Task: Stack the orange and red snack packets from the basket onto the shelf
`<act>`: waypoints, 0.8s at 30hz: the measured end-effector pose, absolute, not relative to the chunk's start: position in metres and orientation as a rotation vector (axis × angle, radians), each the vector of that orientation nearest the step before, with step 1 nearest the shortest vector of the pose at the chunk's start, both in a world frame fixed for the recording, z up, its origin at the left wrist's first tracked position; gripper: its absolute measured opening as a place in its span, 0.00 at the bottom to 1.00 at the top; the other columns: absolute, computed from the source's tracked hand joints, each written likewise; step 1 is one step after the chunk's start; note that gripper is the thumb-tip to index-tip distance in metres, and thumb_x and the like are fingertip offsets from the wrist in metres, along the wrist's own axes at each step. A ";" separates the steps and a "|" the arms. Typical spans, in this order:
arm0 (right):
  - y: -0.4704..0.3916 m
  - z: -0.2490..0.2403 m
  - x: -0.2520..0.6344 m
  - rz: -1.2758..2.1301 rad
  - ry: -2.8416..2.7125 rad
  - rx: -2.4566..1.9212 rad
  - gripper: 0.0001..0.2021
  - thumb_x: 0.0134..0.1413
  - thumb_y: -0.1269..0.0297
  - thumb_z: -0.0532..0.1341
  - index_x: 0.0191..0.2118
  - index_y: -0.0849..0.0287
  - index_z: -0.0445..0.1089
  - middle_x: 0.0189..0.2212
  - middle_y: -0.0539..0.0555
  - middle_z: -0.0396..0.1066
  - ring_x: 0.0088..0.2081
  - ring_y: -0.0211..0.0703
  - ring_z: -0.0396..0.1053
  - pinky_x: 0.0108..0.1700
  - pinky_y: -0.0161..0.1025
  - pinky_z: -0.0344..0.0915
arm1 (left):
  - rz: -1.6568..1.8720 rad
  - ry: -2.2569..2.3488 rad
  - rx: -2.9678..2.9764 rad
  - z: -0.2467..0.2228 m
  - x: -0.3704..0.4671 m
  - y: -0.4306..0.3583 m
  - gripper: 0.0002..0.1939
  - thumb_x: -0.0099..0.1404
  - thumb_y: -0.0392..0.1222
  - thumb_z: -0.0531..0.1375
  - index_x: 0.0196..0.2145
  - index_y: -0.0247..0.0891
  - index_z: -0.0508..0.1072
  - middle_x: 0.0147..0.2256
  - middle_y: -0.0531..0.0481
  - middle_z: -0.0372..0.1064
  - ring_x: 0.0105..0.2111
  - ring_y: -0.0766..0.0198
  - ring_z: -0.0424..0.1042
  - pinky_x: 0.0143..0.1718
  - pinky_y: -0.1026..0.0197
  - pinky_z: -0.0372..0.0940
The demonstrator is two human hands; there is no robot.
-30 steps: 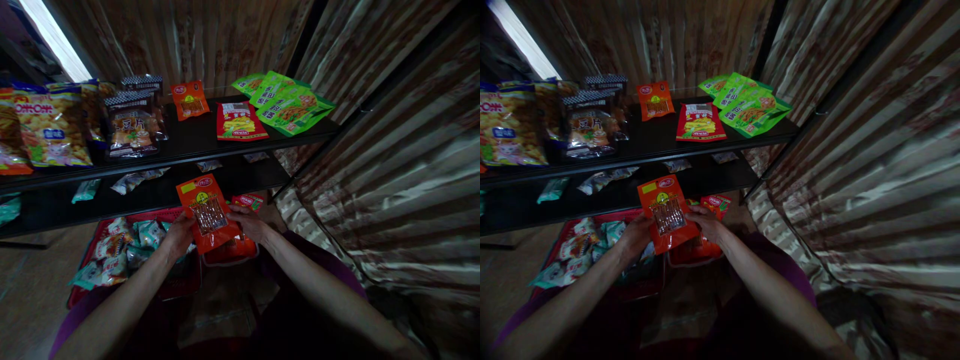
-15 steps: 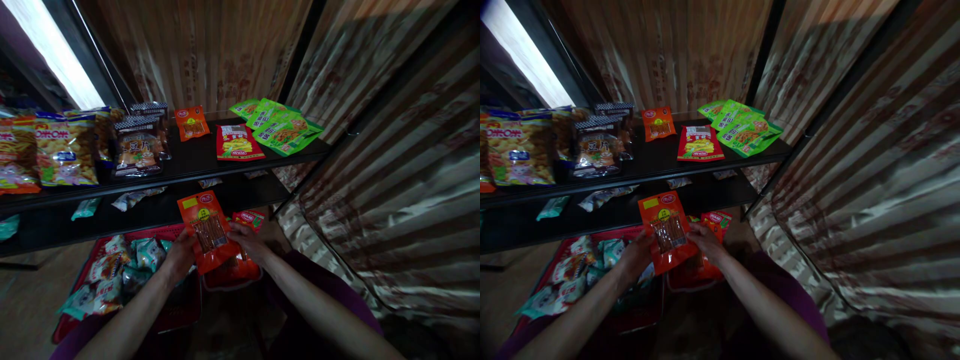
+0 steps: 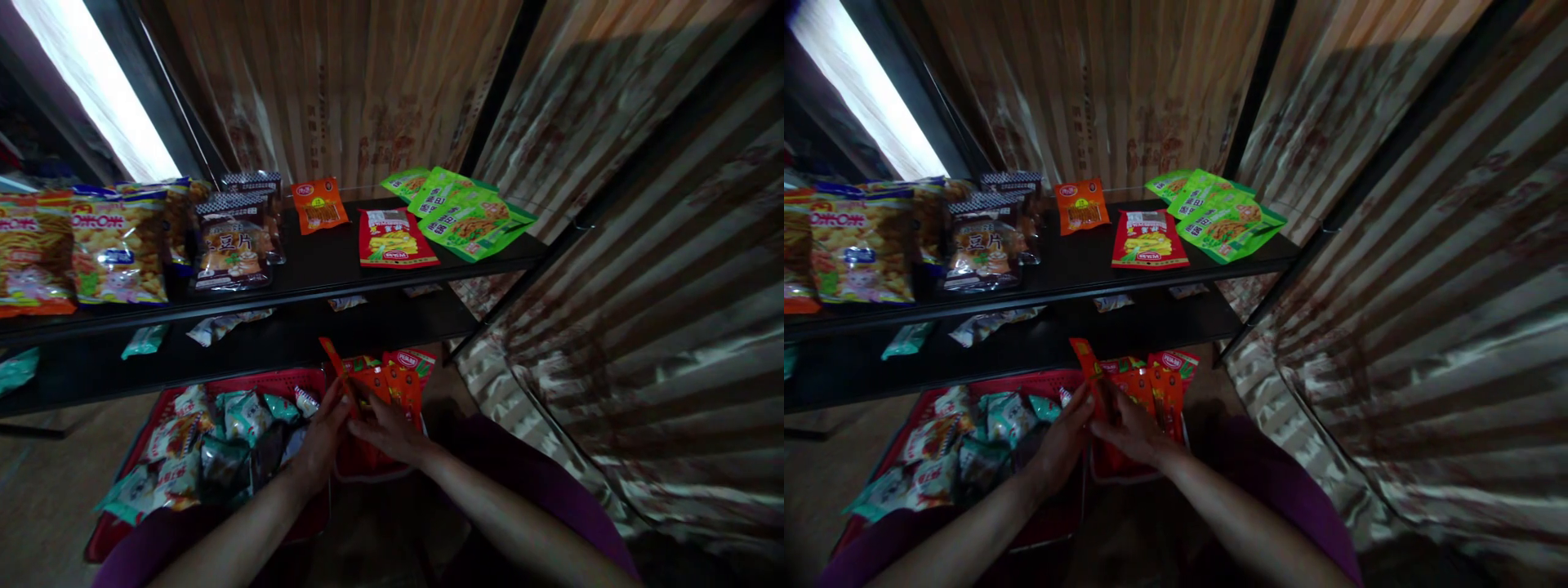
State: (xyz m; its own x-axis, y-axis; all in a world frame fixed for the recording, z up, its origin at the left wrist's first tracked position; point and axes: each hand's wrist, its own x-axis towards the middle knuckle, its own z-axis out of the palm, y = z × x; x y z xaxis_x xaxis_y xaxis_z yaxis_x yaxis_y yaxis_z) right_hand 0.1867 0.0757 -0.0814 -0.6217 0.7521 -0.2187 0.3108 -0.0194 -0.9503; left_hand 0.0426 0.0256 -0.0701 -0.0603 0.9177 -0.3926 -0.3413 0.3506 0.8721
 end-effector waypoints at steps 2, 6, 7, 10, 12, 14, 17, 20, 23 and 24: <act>0.077 -0.080 0.187 1.767 -1.809 -1.062 0.33 0.47 0.58 0.64 0.60 0.50 0.57 0.56 0.54 0.66 0.58 0.54 0.60 0.57 0.50 0.58 | 1.129 1.190 0.647 -0.069 0.044 0.023 0.27 0.63 0.53 0.55 0.58 0.43 0.64 0.63 0.46 0.54 0.63 0.56 0.50 0.62 0.52 0.49; 0.080 -0.087 0.186 1.958 -1.347 -1.112 0.20 0.45 0.63 0.64 0.48 0.52 0.69 0.43 0.51 0.75 0.49 0.49 0.70 0.53 0.48 0.63 | 1.096 1.146 0.705 -0.066 0.041 0.021 0.26 0.64 0.57 0.52 0.55 0.44 0.67 0.63 0.47 0.54 0.62 0.53 0.53 0.59 0.49 0.55; 0.081 -0.089 0.186 2.015 -1.187 -1.140 0.19 0.43 0.63 0.65 0.45 0.53 0.70 0.39 0.51 0.76 0.45 0.49 0.72 0.50 0.48 0.65 | 1.093 1.163 0.716 -0.066 0.039 0.022 0.25 0.64 0.57 0.52 0.54 0.44 0.68 0.62 0.46 0.56 0.61 0.53 0.56 0.58 0.49 0.57; 0.084 -0.091 0.187 2.124 -0.808 -1.178 0.17 0.37 0.62 0.68 0.38 0.57 0.71 0.30 0.51 0.77 0.35 0.48 0.75 0.43 0.47 0.68 | 1.150 1.310 0.753 -0.070 0.031 0.025 0.22 0.61 0.56 0.56 0.47 0.41 0.74 0.53 0.43 0.68 0.53 0.53 0.66 0.56 0.49 0.59; 0.086 -0.088 0.189 2.157 -0.720 -1.166 0.17 0.34 0.63 0.70 0.35 0.59 0.71 0.28 0.51 0.77 0.31 0.46 0.75 0.41 0.45 0.69 | 1.226 1.416 0.760 -0.076 0.023 0.029 0.20 0.58 0.55 0.58 0.41 0.38 0.76 0.46 0.42 0.73 0.48 0.53 0.70 0.53 0.50 0.60; 0.086 -0.084 0.191 2.208 -0.706 -1.126 0.18 0.33 0.63 0.71 0.35 0.60 0.72 0.28 0.52 0.77 0.31 0.46 0.75 0.40 0.43 0.69 | 1.331 1.518 0.742 -0.080 0.015 0.032 0.18 0.55 0.54 0.60 0.36 0.37 0.75 0.40 0.43 0.75 0.43 0.54 0.71 0.50 0.52 0.62; 0.085 -0.080 0.192 2.260 -0.707 -1.039 0.20 0.35 0.63 0.72 0.38 0.62 0.73 0.32 0.55 0.78 0.34 0.47 0.76 0.43 0.44 0.68 | 1.425 1.593 0.663 -0.080 0.006 0.033 0.16 0.52 0.50 0.62 0.36 0.36 0.74 0.38 0.45 0.75 0.40 0.56 0.71 0.45 0.56 0.63; 0.084 -0.079 0.191 2.252 -0.716 -1.008 0.20 0.36 0.62 0.72 0.39 0.62 0.73 0.34 0.56 0.78 0.36 0.49 0.76 0.46 0.48 0.67 | 1.370 1.463 0.525 -0.074 0.004 0.030 0.19 0.51 0.50 0.64 0.39 0.37 0.73 0.40 0.45 0.75 0.39 0.57 0.72 0.40 0.58 0.65; 0.083 -0.080 0.189 2.279 -0.750 -1.005 0.20 0.35 0.62 0.72 0.39 0.61 0.73 0.33 0.56 0.78 0.36 0.48 0.76 0.46 0.48 0.67 | 1.326 1.401 0.458 -0.068 0.007 0.029 0.21 0.49 0.52 0.66 0.38 0.37 0.74 0.37 0.46 0.75 0.36 0.59 0.72 0.35 0.60 0.64; 0.083 -0.080 0.188 2.293 -0.762 -1.008 0.20 0.35 0.62 0.72 0.38 0.61 0.73 0.33 0.55 0.78 0.35 0.48 0.76 0.45 0.47 0.68 | 1.325 1.406 0.454 -0.067 0.007 0.029 0.21 0.48 0.52 0.66 0.36 0.36 0.74 0.35 0.47 0.75 0.34 0.60 0.72 0.34 0.61 0.64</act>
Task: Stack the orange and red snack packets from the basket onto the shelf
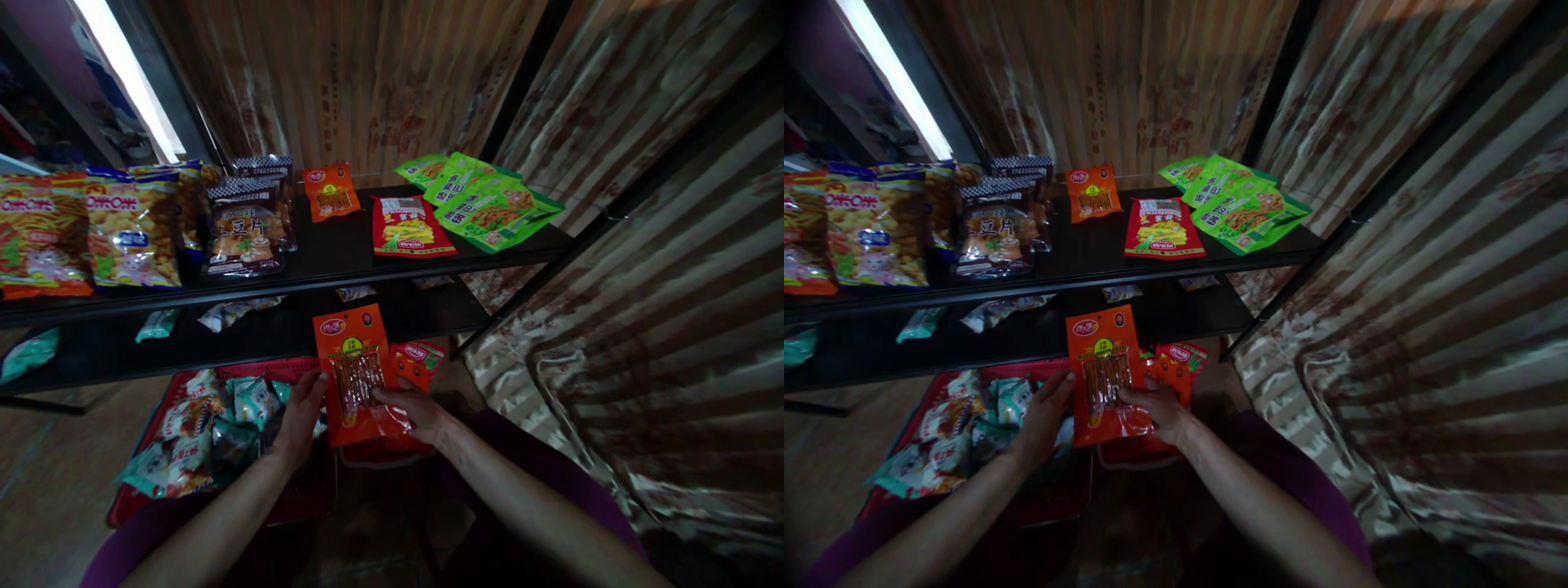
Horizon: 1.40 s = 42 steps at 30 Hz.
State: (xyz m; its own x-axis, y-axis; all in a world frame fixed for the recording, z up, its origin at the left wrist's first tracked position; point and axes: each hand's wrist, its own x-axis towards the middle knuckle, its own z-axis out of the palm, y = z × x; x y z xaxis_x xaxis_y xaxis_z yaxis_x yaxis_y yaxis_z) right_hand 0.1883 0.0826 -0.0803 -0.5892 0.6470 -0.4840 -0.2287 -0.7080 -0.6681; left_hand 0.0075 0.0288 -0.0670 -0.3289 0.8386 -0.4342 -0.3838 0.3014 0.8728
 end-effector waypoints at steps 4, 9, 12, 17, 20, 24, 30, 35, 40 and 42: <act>0.082 -0.082 0.186 2.303 -0.766 -1.047 0.18 0.35 0.61 0.72 0.36 0.59 0.74 0.31 0.53 0.78 0.33 0.46 0.76 0.43 0.46 0.68 | 1.336 1.416 0.417 -0.065 0.010 0.031 0.19 0.45 0.52 0.67 0.30 0.35 0.74 0.29 0.50 0.74 0.29 0.62 0.70 0.31 0.63 0.62; 0.087 -0.082 0.183 2.238 -0.687 -0.961 0.18 0.38 0.60 0.71 0.38 0.57 0.73 0.35 0.52 0.78 0.38 0.47 0.75 0.48 0.48 0.67 | 1.350 1.403 0.366 -0.061 0.010 0.033 0.18 0.44 0.51 0.67 0.29 0.35 0.72 0.26 0.52 0.73 0.27 0.64 0.69 0.31 0.62 0.63; 0.092 -0.081 0.183 2.151 -0.630 -0.988 0.19 0.38 0.59 0.71 0.39 0.57 0.72 0.36 0.51 0.78 0.42 0.47 0.74 0.51 0.48 0.65 | 1.349 1.414 0.374 -0.061 0.011 0.032 0.17 0.45 0.51 0.67 0.28 0.35 0.72 0.26 0.52 0.73 0.27 0.64 0.69 0.31 0.63 0.62; 0.097 -0.082 0.185 2.140 -0.619 -0.967 0.15 0.39 0.58 0.70 0.35 0.58 0.72 0.35 0.52 0.78 0.44 0.49 0.73 0.50 0.47 0.66 | 1.335 1.417 0.371 -0.069 0.013 0.032 0.18 0.45 0.51 0.67 0.30 0.35 0.72 0.27 0.51 0.73 0.28 0.62 0.71 0.31 0.62 0.63; 0.097 -0.086 0.186 2.120 -0.618 -0.975 0.14 0.41 0.58 0.70 0.35 0.58 0.72 0.33 0.52 0.78 0.44 0.49 0.74 0.49 0.48 0.66 | 1.332 1.430 0.339 -0.072 0.016 0.032 0.18 0.44 0.50 0.67 0.30 0.35 0.73 0.26 0.51 0.73 0.27 0.62 0.71 0.31 0.61 0.64; 0.099 -0.090 0.186 2.056 -0.607 -1.037 0.14 0.39 0.58 0.70 0.33 0.58 0.72 0.31 0.52 0.78 0.43 0.50 0.74 0.49 0.48 0.67 | 1.324 1.429 0.354 -0.071 0.018 0.032 0.17 0.45 0.49 0.67 0.29 0.35 0.73 0.27 0.50 0.74 0.29 0.62 0.72 0.34 0.60 0.65; 0.098 -0.087 0.184 1.970 -0.563 -1.088 0.15 0.34 0.60 0.72 0.31 0.58 0.72 0.30 0.51 0.78 0.40 0.48 0.74 0.47 0.46 0.67 | 1.325 1.482 0.310 -0.067 0.016 0.032 0.16 0.43 0.48 0.68 0.29 0.37 0.74 0.29 0.50 0.75 0.32 0.61 0.72 0.36 0.60 0.65; 0.096 -0.090 0.187 1.931 -0.614 -1.117 0.14 0.36 0.57 0.70 0.31 0.59 0.72 0.31 0.52 0.78 0.40 0.50 0.74 0.47 0.48 0.67 | 1.275 1.496 0.293 -0.072 0.015 0.030 0.14 0.47 0.46 0.67 0.32 0.39 0.75 0.34 0.48 0.75 0.38 0.56 0.73 0.40 0.56 0.65; 0.100 -0.092 0.193 1.838 -0.647 -1.211 0.15 0.33 0.56 0.71 0.30 0.57 0.73 0.31 0.52 0.78 0.40 0.51 0.74 0.49 0.48 0.65 | 1.230 1.405 0.350 -0.071 0.016 0.028 0.10 0.49 0.46 0.66 0.29 0.42 0.75 0.37 0.46 0.76 0.42 0.52 0.73 0.44 0.54 0.65; 0.100 -0.089 0.194 1.830 -0.675 -1.194 0.15 0.34 0.55 0.71 0.30 0.56 0.74 0.32 0.52 0.78 0.41 0.51 0.74 0.50 0.49 0.65 | 1.194 1.301 0.407 -0.069 0.018 0.027 0.12 0.50 0.49 0.65 0.31 0.41 0.76 0.37 0.46 0.76 0.41 0.51 0.74 0.44 0.53 0.65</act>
State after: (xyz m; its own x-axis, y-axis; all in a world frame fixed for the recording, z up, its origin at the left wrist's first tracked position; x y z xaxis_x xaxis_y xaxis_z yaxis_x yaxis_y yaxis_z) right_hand 0.1944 0.1003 -0.0892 -0.2050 0.8589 -0.4694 -0.3487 -0.5121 -0.7849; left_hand 0.0177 0.0268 -0.0687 -0.1762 0.8397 -0.5137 -0.4401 0.3996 0.8041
